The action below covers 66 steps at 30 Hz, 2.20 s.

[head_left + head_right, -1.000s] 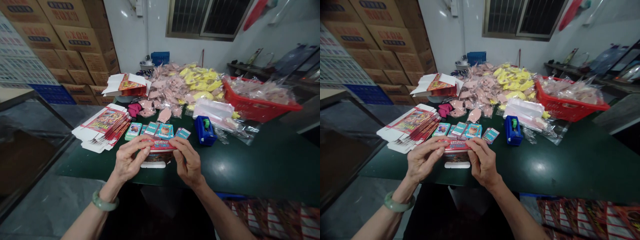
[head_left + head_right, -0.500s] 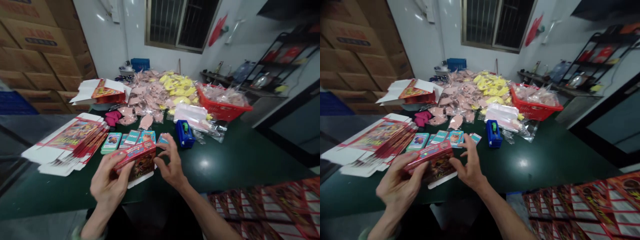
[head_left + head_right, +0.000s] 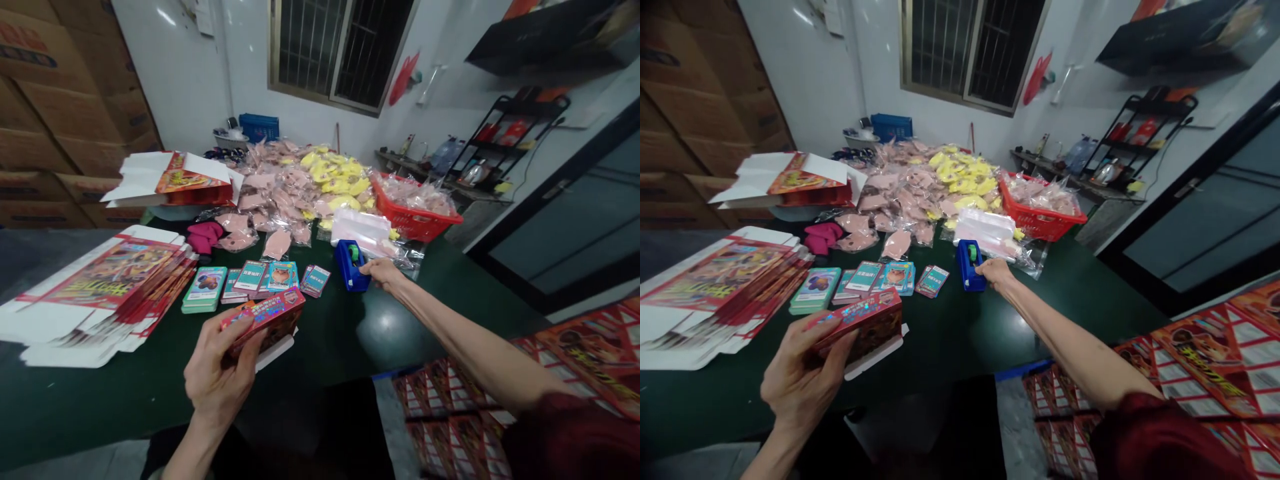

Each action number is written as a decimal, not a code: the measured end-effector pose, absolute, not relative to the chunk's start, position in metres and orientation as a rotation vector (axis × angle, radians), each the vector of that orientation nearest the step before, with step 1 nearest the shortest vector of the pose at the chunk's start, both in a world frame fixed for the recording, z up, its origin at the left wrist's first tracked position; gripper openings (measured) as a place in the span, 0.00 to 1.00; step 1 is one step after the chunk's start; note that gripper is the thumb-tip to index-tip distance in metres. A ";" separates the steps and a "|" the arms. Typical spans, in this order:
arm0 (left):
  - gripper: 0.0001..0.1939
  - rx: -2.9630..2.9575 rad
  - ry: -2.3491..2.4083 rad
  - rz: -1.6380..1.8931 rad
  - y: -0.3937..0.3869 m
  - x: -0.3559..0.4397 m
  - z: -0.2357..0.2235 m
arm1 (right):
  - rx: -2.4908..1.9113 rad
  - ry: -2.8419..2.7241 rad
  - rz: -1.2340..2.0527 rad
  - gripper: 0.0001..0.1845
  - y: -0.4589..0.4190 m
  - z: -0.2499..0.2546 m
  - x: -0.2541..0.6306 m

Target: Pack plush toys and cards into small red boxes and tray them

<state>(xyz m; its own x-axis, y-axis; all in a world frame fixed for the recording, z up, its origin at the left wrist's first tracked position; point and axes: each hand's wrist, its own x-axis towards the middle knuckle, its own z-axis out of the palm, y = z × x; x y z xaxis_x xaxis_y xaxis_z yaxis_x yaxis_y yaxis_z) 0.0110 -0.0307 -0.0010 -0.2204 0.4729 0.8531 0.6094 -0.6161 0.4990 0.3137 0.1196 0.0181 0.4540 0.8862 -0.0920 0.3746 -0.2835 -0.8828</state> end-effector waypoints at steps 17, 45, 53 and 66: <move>0.18 -1.905 -1.318 -2.094 -0.026 0.009 -0.005 | -1.691 -0.773 0.755 0.15 0.074 -0.042 0.280; 0.22 -2.755 -1.220 -1.262 -0.031 -0.017 0.043 | -1.105 -0.893 1.445 0.24 -0.038 0.021 0.131; 0.18 -2.389 -1.442 -1.676 -0.036 -0.025 0.042 | -1.257 -0.891 1.484 0.22 -0.046 -0.023 0.121; 0.39 -1.867 -1.943 -2.015 -0.065 -0.035 -0.003 | -0.764 -2.359 -0.091 0.07 -0.020 0.075 0.152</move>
<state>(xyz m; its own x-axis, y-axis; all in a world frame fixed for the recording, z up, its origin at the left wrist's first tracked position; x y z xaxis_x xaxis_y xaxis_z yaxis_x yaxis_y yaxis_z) -0.0347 -0.0652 -0.0029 -0.3671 0.7652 0.5289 0.5007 -0.3166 0.8056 0.1518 -0.0202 0.0750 -0.6202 0.5016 0.6031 0.5464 0.8279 -0.1266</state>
